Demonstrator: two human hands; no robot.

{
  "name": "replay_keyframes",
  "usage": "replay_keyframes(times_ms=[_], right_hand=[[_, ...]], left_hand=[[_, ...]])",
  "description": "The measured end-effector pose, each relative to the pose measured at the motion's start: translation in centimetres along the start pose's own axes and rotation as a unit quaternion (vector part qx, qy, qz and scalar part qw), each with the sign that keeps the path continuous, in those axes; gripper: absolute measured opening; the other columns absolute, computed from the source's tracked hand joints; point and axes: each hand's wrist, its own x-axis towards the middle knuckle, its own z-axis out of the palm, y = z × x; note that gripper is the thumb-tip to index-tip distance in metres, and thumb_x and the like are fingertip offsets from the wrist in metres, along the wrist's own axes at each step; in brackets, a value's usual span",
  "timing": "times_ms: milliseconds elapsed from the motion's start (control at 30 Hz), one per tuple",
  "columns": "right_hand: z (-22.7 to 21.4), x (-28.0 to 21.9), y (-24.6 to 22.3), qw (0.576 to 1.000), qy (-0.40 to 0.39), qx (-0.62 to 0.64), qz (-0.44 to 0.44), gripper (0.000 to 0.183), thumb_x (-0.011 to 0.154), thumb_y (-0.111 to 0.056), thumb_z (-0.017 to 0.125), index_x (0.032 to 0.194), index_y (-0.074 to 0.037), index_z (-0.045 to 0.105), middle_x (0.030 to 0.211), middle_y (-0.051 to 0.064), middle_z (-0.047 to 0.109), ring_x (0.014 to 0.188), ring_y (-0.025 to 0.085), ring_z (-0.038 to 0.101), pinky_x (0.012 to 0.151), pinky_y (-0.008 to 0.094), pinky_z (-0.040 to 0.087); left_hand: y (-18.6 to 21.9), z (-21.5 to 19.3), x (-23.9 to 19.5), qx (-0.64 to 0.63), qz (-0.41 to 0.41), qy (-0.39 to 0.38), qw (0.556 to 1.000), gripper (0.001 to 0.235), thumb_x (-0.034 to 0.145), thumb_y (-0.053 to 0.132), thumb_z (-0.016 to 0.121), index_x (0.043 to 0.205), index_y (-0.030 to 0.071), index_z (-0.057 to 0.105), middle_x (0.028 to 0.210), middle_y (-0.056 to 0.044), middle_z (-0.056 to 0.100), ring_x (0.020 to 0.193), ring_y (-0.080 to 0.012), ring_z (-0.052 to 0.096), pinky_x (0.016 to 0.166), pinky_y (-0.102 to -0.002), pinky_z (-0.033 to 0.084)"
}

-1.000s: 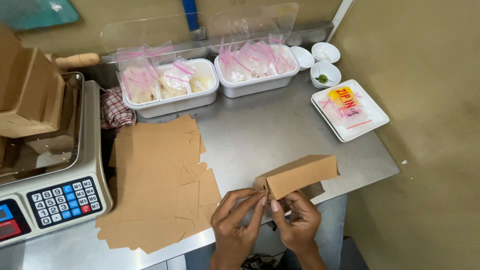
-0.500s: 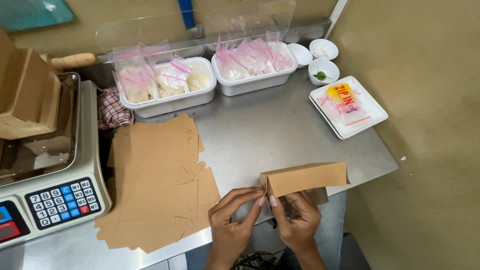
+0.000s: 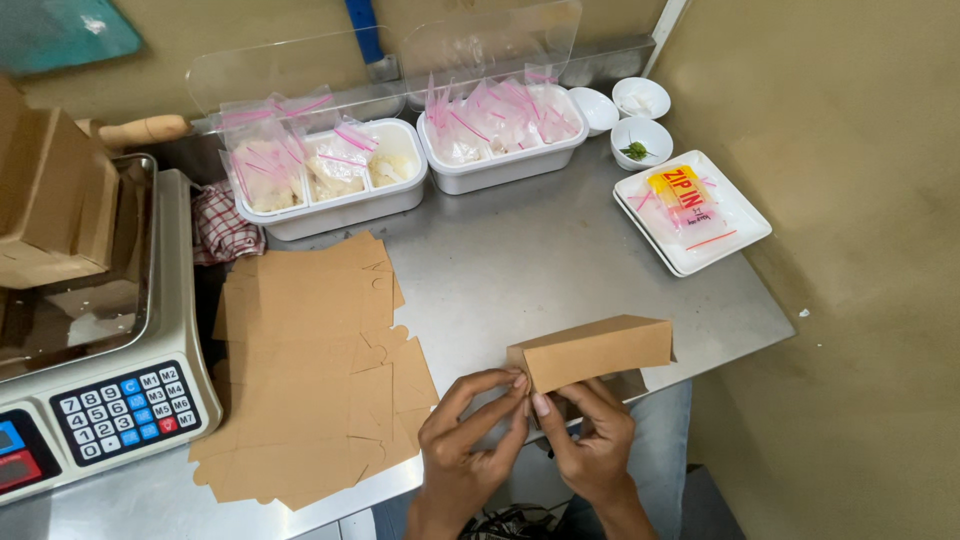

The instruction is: The person assembles cardboard boxes by hand, folding the flaps and interlocking the tabs of multiple flat cardboard sheets. The person then stacks the finished boxes on a scale.

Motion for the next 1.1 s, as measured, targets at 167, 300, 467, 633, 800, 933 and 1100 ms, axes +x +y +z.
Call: replay_keyframes(times_ms=[167, 300, 467, 633, 800, 933, 1100], right_hand=[[-0.2, 0.2, 0.0, 0.996, -0.053, 0.054, 0.054, 0.021, 0.096, -0.018, 0.067, 0.102, -0.003, 0.081, 0.108, 0.009, 0.074, 0.103, 0.023, 0.073, 0.088, 0.035, 0.06], [-0.9, 0.7, -0.9, 0.992, -0.085, 0.068, 0.067, 0.027, 0.098, -0.015, 0.064, 0.116, -0.001, 0.078, 0.118, 0.013, 0.075, 0.115, 0.027, 0.072, 0.096, 0.036, 0.059], [-2.7, 1.3, -4.1, 0.972, -0.111, 0.016, 0.206, 0.038, 0.095, -0.03, 0.06, 0.123, -0.012, 0.079, 0.124, 0.004, 0.083, 0.121, 0.019, 0.076, 0.09, 0.032, 0.062], [-5.1, 0.1, -6.8, 0.998, -0.058, -0.013, 0.029, 0.022, 0.094, -0.011, 0.063, 0.109, -0.008, 0.08, 0.115, 0.008, 0.081, 0.111, 0.022, 0.079, 0.101, 0.036, 0.063], [-5.0, 0.2, -4.7, 0.988, 0.114, -0.099, -0.045, 0.025, 0.089, -0.005, 0.068, 0.114, -0.002, 0.07, 0.13, 0.02, 0.065, 0.128, 0.032, 0.065, 0.114, 0.042, 0.058], [-5.3, 0.5, -2.2, 0.998, -0.038, 0.002, 0.06, 0.068, 0.09, -0.016, 0.068, 0.152, -0.002, 0.043, 0.15, 0.018, 0.057, 0.144, 0.03, 0.053, 0.113, 0.043, 0.05], [-4.2, -0.4, -1.0, 0.994, -0.028, 0.024, 0.103, 0.052, 0.094, -0.02, 0.065, 0.142, -0.002, 0.056, 0.139, 0.015, 0.067, 0.136, 0.03, 0.061, 0.113, 0.044, 0.052]], left_hand=[[-1.4, 0.3, -0.3, 0.04, 0.034, 0.039, 0.998, 0.017, 0.085, -0.002, 0.08, 0.101, -0.006, 0.076, 0.109, -0.021, 0.075, 0.103, -0.0286, 0.079, 0.094, -0.036, 0.069], [-2.2, 0.7, -0.3, 0.041, 0.034, 0.049, 0.997, 0.02, 0.085, -0.002, 0.081, 0.104, -0.006, 0.075, 0.108, -0.021, 0.076, 0.104, -0.0295, 0.079, 0.095, -0.036, 0.068], [-3.0, 0.7, -0.2, 0.086, 0.023, 0.064, 0.994, 0.022, 0.09, -0.007, 0.074, 0.112, -0.005, 0.074, 0.111, -0.019, 0.077, 0.103, -0.0266, 0.079, 0.095, -0.032, 0.067], [-3.3, 0.8, 0.5, 0.099, -0.007, 0.097, 0.99, 0.014, 0.094, -0.008, 0.066, 0.108, -0.007, 0.07, 0.11, -0.021, 0.077, 0.103, -0.0293, 0.078, 0.095, -0.034, 0.066], [-2.9, 0.8, 0.7, 0.103, -0.052, 0.102, 0.988, 0.009, 0.098, 0.001, 0.062, 0.105, -0.002, 0.067, 0.12, -0.021, 0.074, 0.115, -0.0306, 0.076, 0.101, -0.037, 0.062], [-3.0, 0.9, 0.7, 0.083, -0.055, 0.101, 0.99, 0.012, 0.089, -0.002, 0.072, 0.1, -0.001, 0.067, 0.118, -0.021, 0.075, 0.111, -0.027, 0.078, 0.095, -0.032, 0.065], [-3.7, 0.4, 0.4, 0.097, -0.066, 0.119, 0.986, 0.016, 0.09, -0.001, 0.076, 0.106, -0.002, 0.075, 0.107, -0.012, 0.08, 0.1, -0.0193, 0.081, 0.081, -0.022, 0.067]])
